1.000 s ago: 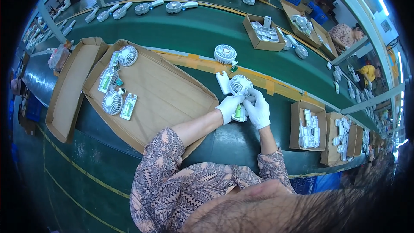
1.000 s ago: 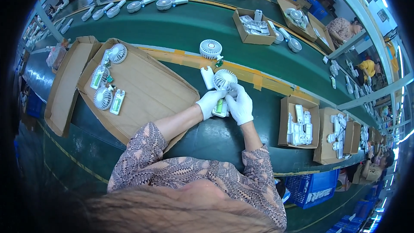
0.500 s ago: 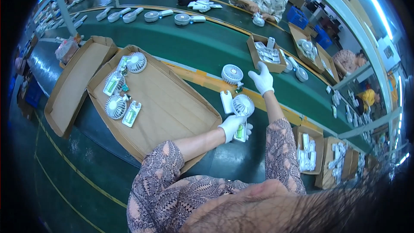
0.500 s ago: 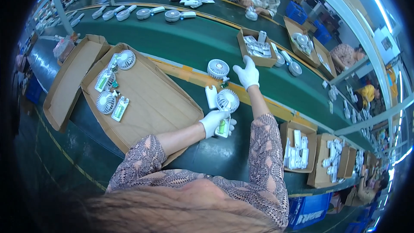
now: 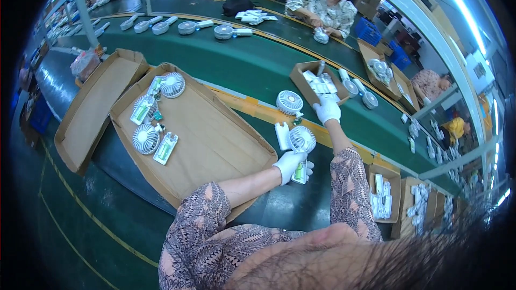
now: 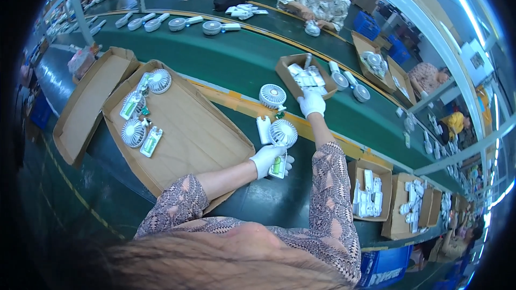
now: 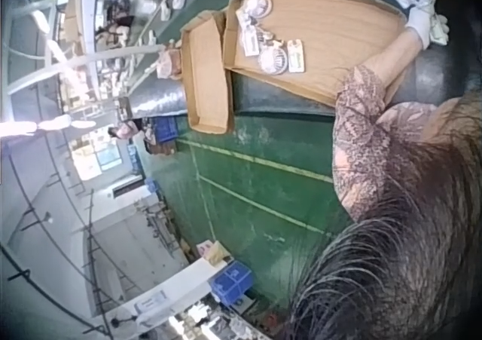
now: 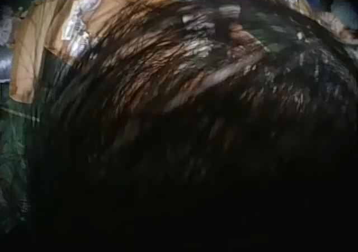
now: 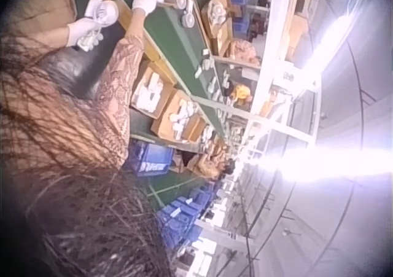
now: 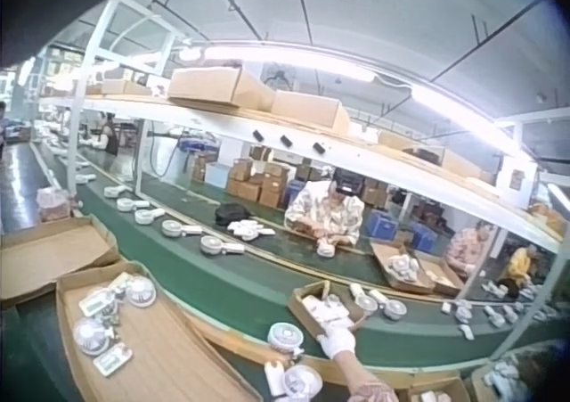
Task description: The person assembles portable electric fans by connecting internal wiring and batteries to the fan heads, fitting handle casings onto the assemblies by hand, and placing components and fans into cardboard boxes.
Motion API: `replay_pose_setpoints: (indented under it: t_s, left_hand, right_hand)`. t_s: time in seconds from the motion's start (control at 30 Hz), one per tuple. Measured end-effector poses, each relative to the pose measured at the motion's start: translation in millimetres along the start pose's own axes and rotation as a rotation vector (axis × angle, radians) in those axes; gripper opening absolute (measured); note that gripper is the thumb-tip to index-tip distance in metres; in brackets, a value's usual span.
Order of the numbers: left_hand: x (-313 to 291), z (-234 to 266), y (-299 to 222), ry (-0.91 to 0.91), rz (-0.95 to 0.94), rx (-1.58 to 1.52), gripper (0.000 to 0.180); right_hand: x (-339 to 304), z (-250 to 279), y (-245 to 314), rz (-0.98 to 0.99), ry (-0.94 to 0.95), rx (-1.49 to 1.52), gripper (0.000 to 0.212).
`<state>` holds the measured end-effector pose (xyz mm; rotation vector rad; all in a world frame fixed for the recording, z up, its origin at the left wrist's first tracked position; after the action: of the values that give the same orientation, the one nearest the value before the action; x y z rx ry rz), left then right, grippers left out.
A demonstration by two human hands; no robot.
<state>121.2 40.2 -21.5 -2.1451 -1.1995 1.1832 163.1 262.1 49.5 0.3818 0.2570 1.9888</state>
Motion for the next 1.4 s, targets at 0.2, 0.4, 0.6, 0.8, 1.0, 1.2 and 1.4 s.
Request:
replay_pose_setpoints:
  t_s: [0.2, 0.4, 0.6, 0.8, 1.0, 1.2, 1.4]
  left_hand:
    - [14, 1, 3, 0.020, 0.028, 0.002, 0.028]
    - [14, 4, 1, 0.023, 0.024, 0.015, 0.026]
    - [9, -7, -2, 0.029, 0.010, 0.035, 0.028]
    - [10, 0, 1, 0.040, -0.001, 0.024, 0.027]
    - [8, -4, 0, 0.045, -0.009, 0.053, 0.029]
    - [21, 2, 6, 0.115, 0.016, -0.026, 0.026]
    - [26, 3, 4, 0.106, -0.022, 0.030, 0.030]
  right_hand:
    - [-96, 61, -14, 0.158, -0.215, 0.029, 0.027]
    - [-224, 137, -30, 0.055, -0.405, 0.019, 0.025]
    - [-307, 136, -89, -0.092, -0.728, 0.264, 0.024]
    - [-336, 123, -114, -0.314, -1.003, 1.327, 0.037]
    - [-344, 126, -120, -0.092, -1.039, 2.272, 0.050]
    - [-369, 169, -117, 0.105, -1.130, 1.791, 0.037]
    - [-460, 208, -103, -0.219, -1.433, 0.504, 0.021]
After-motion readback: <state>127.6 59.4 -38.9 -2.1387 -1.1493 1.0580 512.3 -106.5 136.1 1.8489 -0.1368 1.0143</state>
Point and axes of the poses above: each hand's wrist, its own x-axis towards the middle knuckle, its own z-axis out of the back of the hand, y = z × x, the point moved 6 cm from there along x, towards the middle knuckle, and after that the axes turned 12 degrees about x, right-handed, at the moved point
